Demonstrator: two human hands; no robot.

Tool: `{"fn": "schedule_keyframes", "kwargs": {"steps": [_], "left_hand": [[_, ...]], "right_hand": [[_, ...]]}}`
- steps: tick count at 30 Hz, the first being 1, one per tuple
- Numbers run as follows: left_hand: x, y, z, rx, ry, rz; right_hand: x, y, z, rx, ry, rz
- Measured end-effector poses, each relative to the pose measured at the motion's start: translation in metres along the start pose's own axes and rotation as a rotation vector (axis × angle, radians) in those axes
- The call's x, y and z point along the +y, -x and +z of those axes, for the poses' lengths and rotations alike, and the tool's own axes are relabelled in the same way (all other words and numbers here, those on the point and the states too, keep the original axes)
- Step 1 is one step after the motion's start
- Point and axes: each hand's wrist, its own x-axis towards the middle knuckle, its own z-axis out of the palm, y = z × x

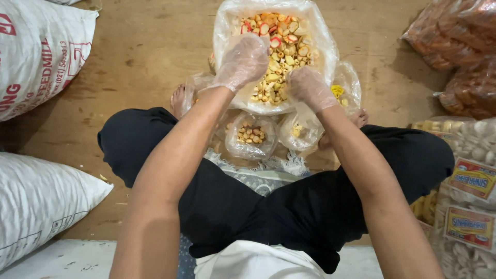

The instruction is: The person sits on the floor and sorts a mixture of colorful snack pieces from a large plastic bag into smaller clear plastic bags. They use gloved hands to scoop and distribute the snacks, filling several small bags placed on the floor.

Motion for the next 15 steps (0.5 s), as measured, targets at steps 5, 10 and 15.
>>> {"fn": "schedule_keyframes", "kwargs": {"steps": [5, 10, 15], "left_hand": [[0.010, 0.002, 0.004, -0.147, -0.596, -0.020], [-0.139, -0.067, 0.105, 0.173, -0.864, 0.490], [-0.152, -0.093, 0.135, 0.149, -0.940, 0.424]], "right_hand": [[-0.001, 0.008, 0.012, 0.063, 0.382, 0.001], [0.032, -0.034, 0.060, 0.306, 0.144, -0.107], [0.042, -0.005, 0.016, 0.346, -0.472, -0.380]]}}
